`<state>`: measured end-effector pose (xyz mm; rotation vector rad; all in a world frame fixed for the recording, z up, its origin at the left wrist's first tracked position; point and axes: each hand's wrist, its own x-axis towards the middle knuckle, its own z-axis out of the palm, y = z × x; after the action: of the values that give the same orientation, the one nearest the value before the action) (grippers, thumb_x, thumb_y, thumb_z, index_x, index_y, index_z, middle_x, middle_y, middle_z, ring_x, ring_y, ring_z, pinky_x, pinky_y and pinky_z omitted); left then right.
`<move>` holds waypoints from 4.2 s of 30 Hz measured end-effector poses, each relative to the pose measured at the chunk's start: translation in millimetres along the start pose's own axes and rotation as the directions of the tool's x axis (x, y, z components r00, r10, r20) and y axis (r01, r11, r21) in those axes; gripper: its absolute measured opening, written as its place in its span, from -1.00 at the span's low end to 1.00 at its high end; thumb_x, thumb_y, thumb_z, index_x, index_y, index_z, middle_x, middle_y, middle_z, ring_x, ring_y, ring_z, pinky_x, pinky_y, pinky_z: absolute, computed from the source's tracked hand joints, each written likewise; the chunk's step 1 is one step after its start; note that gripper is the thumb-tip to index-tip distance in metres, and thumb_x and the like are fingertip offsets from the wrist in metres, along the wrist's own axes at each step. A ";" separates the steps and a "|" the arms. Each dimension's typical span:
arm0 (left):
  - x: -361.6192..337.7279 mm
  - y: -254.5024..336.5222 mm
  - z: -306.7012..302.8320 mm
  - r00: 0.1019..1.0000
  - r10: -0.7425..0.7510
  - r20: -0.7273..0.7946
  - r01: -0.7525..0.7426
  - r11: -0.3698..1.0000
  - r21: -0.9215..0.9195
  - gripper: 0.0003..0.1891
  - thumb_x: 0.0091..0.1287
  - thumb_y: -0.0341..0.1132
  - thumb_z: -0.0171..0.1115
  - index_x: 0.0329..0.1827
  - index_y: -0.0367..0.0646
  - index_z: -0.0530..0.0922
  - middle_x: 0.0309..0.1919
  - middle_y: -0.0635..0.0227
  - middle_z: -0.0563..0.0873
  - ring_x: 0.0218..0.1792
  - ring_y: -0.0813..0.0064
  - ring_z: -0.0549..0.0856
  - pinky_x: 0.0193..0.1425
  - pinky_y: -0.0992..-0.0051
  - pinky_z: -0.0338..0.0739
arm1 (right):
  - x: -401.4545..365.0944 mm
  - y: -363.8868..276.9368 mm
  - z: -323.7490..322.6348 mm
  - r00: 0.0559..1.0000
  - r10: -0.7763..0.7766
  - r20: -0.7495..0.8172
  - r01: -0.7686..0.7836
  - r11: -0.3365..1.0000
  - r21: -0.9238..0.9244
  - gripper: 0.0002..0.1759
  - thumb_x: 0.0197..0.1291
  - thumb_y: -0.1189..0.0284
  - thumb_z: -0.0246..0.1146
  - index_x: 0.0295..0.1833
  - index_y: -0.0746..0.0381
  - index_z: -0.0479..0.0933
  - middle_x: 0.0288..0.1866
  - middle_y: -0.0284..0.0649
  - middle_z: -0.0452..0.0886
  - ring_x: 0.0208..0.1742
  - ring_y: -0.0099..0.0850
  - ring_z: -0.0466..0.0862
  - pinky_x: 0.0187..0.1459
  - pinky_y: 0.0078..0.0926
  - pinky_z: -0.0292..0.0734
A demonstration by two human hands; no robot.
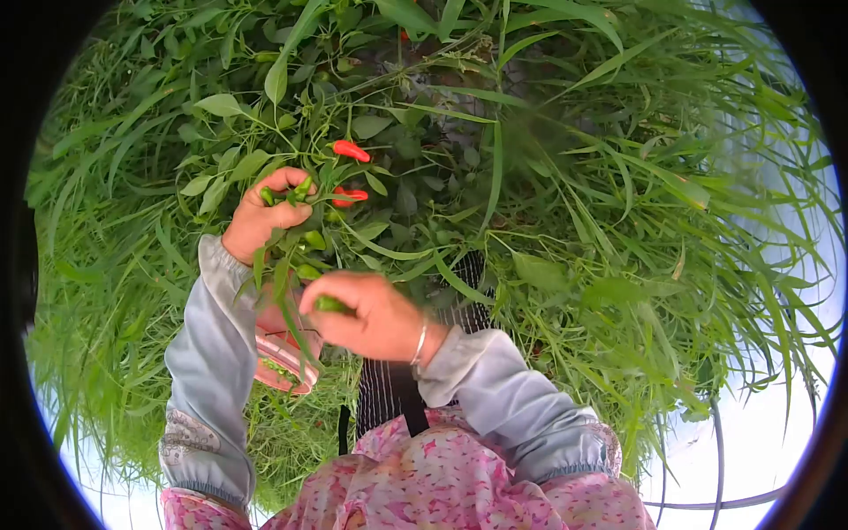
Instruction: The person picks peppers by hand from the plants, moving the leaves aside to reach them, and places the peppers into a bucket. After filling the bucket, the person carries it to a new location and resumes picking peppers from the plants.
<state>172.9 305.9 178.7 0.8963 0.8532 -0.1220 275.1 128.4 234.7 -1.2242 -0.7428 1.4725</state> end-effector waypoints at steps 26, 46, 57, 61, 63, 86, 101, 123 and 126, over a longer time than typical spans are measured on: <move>-4.2 10.2 -23.9 0.998 0.005 0.063 -0.001 0.997 -0.076 -0.72 0.04 -0.54 0.22 -0.15 -0.20 0.48 -0.34 0.53 0.52 -0.37 0.75 0.48 -0.25 0.71 0.36 | 42.2 87.4 -20.8 0.891 0.189 -0.413 -0.194 0.981 0.029 -0.74 -0.01 0.46 0.25 -0.13 0.12 0.53 -0.47 -0.32 0.55 -0.47 -0.58 0.49 -0.38 -0.58 0.43; -22.8 -0.2 -40.8 0.997 -0.080 -0.019 0.080 0.997 -0.021 -0.69 -0.02 -0.46 0.27 -0.18 -0.18 0.45 -0.33 0.53 0.47 -0.38 0.72 0.42 -0.30 0.72 0.26 | 18.0 1.2 17.9 0.977 -0.111 0.182 0.136 0.982 -0.129 -0.78 0.01 0.31 0.27 -0.39 0.21 0.43 -0.53 -0.29 0.48 -0.52 -0.35 0.53 -0.52 -0.42 0.39; -40.7 30.1 -79.3 0.997 0.080 0.005 -0.079 0.992 -0.101 -0.70 -0.04 -0.43 0.24 -0.21 -0.26 0.45 -0.10 0.12 0.54 -0.24 0.41 0.58 -0.11 0.35 0.50 | 43.5 59.4 -142.7 0.848 0.518 -0.115 -0.321 0.672 0.667 -0.81 0.17 0.32 0.17 -0.18 0.19 0.47 -0.39 -0.26 0.57 -0.37 -0.35 0.68 -0.54 -0.61 0.48; -34.1 45.4 -65.2 0.988 0.157 0.002 -0.154 0.975 -0.157 -0.70 -0.04 -0.42 0.24 -0.21 -0.27 0.44 -0.04 0.00 0.53 -0.18 0.28 0.61 -0.03 0.19 0.52 | 77.4 134.2 -179.3 0.708 0.593 -0.385 -0.471 0.802 0.368 -0.74 0.03 0.40 0.29 -0.13 0.20 0.51 -0.42 -0.29 0.61 -0.60 -0.50 0.60 -0.66 -0.62 0.41; -33.4 40.2 -87.1 0.980 0.185 0.079 -0.165 0.962 -0.216 -0.70 -0.01 -0.41 0.22 -0.19 -0.30 0.44 0.07 -0.24 0.43 0.01 -0.07 0.55 0.09 -0.25 0.36 | 95.6 175.9 -193.0 0.700 0.530 -0.479 -0.609 0.793 -0.013 -0.62 0.00 0.40 0.30 -0.01 0.15 0.49 -0.39 -0.24 0.62 -0.59 -0.48 0.60 -0.60 -0.55 0.44; -34.6 -6.3 -95.6 0.998 0.010 -0.054 -0.011 1.000 -0.028 -0.68 -0.05 -0.46 0.24 -0.18 -0.32 0.47 -0.07 -0.05 0.56 -0.04 0.10 0.60 0.14 0.00 0.42 | 88.3 123.2 -144.3 0.931 0.257 0.257 -0.200 0.953 -0.228 -0.68 0.07 0.32 0.28 -0.08 0.24 0.55 -0.43 -0.31 0.57 -0.41 -0.56 0.53 -0.31 -0.57 0.47; -40.4 6.1 -16.8 0.941 0.327 -0.085 -0.319 0.943 0.091 -0.68 0.12 -0.49 0.29 -0.03 -0.15 0.56 -0.17 0.44 0.65 -0.29 0.72 0.58 -0.37 0.72 0.48 | 30.1 64.5 -41.3 0.610 0.660 0.439 -0.772 0.619 0.142 -0.72 0.20 0.36 0.14 0.00 0.21 0.50 -0.37 -0.38 0.55 -0.55 -0.71 0.45 -0.62 -0.76 0.21; -335.5 -320.1 -145.9 0.411 -0.212 -0.886 0.188 0.971 -0.145 -0.74 0.12 -0.39 0.22 -0.11 -0.19 0.51 -0.24 0.36 0.58 -0.39 0.59 0.56 -0.46 0.57 0.46 | 5.1 137.4 268.0 0.582 0.574 0.576 -0.593 0.784 -0.182 -0.36 0.04 0.36 0.13 0.26 0.25 0.11 -0.41 -0.07 0.55 -0.49 -0.34 0.53 -0.47 -0.41 0.43; -314.7 -294.8 -126.2 0.586 -0.114 -0.803 0.173 0.985 -0.014 -0.82 0.11 -0.36 0.21 -0.23 -0.17 0.55 -0.48 0.42 0.57 -0.50 0.59 0.56 -0.49 0.59 0.46 | -2.9 180.9 253.8 0.583 0.486 0.651 -0.684 0.726 0.071 -0.54 0.08 0.40 0.12 0.11 0.27 0.25 -0.46 -0.21 0.51 -0.53 -0.48 0.47 -0.53 -0.49 0.38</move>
<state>-241.4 132.6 169.2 0.9413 1.7980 0.1397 -22.9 113.9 144.6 -0.7601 -0.4500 2.5215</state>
